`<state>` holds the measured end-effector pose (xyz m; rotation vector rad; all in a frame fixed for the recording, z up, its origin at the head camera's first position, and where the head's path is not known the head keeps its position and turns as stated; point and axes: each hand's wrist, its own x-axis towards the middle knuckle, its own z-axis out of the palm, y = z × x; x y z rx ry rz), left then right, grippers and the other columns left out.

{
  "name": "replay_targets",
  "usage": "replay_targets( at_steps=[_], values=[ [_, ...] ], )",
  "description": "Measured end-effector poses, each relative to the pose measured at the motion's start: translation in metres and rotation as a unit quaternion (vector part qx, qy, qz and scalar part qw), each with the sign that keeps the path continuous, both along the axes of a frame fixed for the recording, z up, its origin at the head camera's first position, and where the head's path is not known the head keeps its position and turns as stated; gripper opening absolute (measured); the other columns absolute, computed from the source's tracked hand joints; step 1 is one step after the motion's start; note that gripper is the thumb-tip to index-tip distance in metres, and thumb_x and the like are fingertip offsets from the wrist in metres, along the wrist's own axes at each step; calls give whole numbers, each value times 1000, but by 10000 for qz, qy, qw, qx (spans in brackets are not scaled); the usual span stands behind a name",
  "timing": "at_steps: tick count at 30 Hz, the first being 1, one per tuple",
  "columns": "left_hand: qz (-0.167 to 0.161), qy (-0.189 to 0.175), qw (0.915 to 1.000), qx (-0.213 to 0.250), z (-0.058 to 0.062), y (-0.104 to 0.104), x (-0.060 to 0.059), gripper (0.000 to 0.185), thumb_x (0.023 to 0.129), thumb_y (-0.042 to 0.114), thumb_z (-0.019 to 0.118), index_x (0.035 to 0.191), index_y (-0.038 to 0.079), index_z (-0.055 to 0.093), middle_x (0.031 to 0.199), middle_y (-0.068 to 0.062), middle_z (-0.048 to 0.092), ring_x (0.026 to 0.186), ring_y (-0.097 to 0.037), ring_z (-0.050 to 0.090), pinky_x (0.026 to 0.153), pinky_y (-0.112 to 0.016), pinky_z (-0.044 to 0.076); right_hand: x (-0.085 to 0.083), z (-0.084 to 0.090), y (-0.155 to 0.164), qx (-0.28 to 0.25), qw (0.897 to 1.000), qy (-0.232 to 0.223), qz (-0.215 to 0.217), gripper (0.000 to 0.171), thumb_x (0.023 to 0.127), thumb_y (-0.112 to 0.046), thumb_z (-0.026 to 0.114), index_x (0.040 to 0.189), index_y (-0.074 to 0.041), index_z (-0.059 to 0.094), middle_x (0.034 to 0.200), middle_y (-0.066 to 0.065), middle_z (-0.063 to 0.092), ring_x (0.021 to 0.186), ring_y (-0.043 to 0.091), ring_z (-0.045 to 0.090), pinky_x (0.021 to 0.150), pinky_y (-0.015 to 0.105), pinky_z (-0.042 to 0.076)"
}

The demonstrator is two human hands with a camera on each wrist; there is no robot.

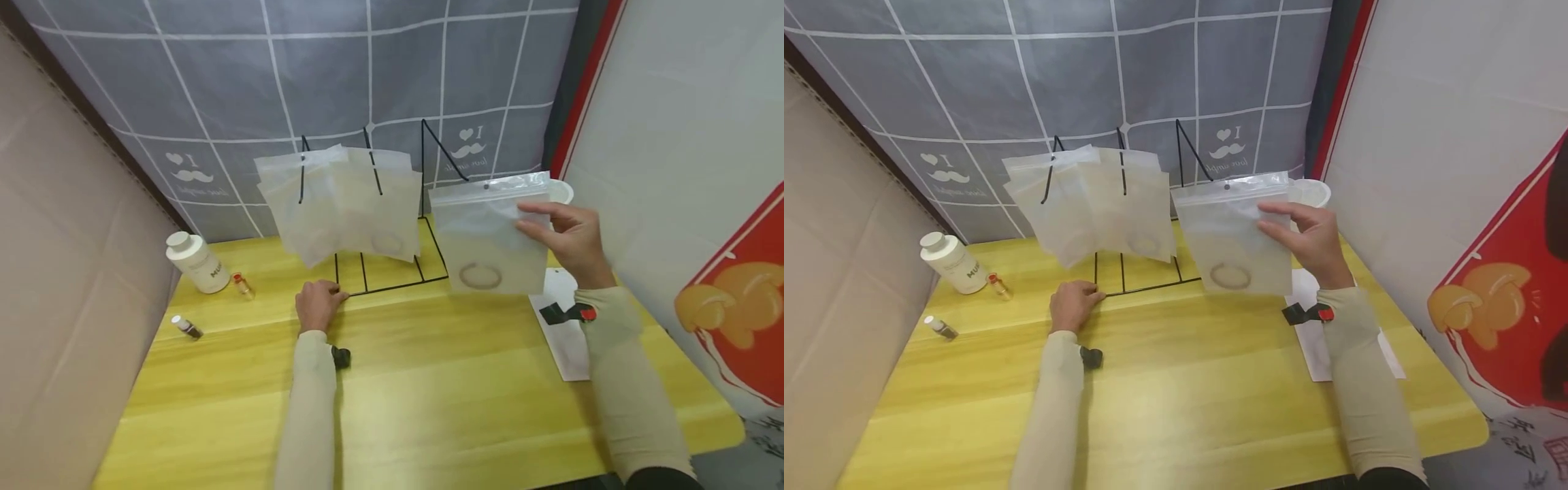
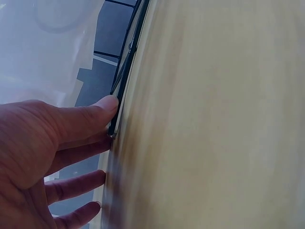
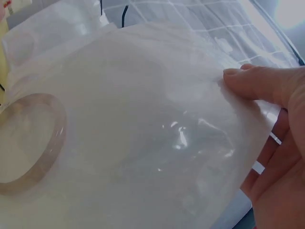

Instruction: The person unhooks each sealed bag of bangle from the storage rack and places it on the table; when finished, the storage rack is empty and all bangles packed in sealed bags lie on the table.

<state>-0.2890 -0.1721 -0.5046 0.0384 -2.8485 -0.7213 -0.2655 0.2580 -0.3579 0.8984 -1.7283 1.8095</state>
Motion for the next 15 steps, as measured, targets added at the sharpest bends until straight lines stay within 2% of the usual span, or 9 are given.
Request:
replay_targets(
  at_steps=[2, 5, 9, 11, 12, 13, 15],
  values=[
    [-3, 5, 10000, 38, 1, -1, -1, 24, 89, 28, 79, 103, 10, 82, 100, -12, 78, 87, -32, 72, 85, -54, 53, 11, 2, 2, -65, 9997, -240, -52, 31, 75, 29, 68, 106, 24, 66, 105, 16, 76, 94, 18, 72, 81, 23, 57],
    [-9, -44, 10000, 70, 2, -1, -2, 26, 89, 29, 79, 106, 9, 81, 102, -12, 77, 89, -32, 72, 86, -54, 53, 30, -1, 5, -149, 9964, -830, -31, 31, 79, 26, 67, 109, 23, 66, 104, 13, 77, 89, 16, 72, 76, 22, 58],
    [-17, -145, 9999, 64, 2, 0, -2, 26, 89, 28, 79, 106, 9, 81, 101, -13, 77, 88, -32, 72, 86, -55, 52, 57, -13, 13, -177, 9837, -1784, 149, 32, 83, 23, 65, 114, 18, 67, 105, 8, 77, 88, 14, 70, 75, 21, 58],
    [-15, -179, 9998, 60, 2, 0, -3, 27, 90, 29, 78, 108, 9, 81, 103, -13, 77, 91, -33, 71, 89, -56, 51, 67, -21, 17, -97, 9690, -2466, 96, 32, 87, 17, 67, 118, 11, 70, 104, 5, 77, 87, 13, 70, 75, 22, 59],
    [-13, -192, 9998, 54, 2, -1, -3, 27, 90, 29, 78, 108, 9, 81, 104, -13, 77, 93, -33, 71, 90, -57, 50, 70, -26, 19, -40, 9583, -2857, 43, 32, 88, 13, 68, 119, 6, 71, 104, 4, 77, 86, 12, 69, 75, 23, 59],
    [5, -200, 9998, 55, 2, -1, -4, 28, 90, 30, 78, 109, 9, 81, 105, -12, 77, 94, -33, 71, 92, -57, 49, 71, -30, 21, 37, 9433, -3318, -81, 31, 89, 7, 71, 119, 0, 73, 103, 1, 76, 86, 11, 70, 74, 24, 60],
    [22, -223, 9997, 64, 2, -1, -5, 28, 90, 30, 78, 109, 10, 81, 106, -12, 77, 95, -33, 70, 93, -57, 48, 67, -40, 26, 327, 9050, -4227, -359, 35, 90, -10, 77, 124, -11, 73, 104, -4, 75, 86, 10, 70, 75, 27, 61]
  ],
)
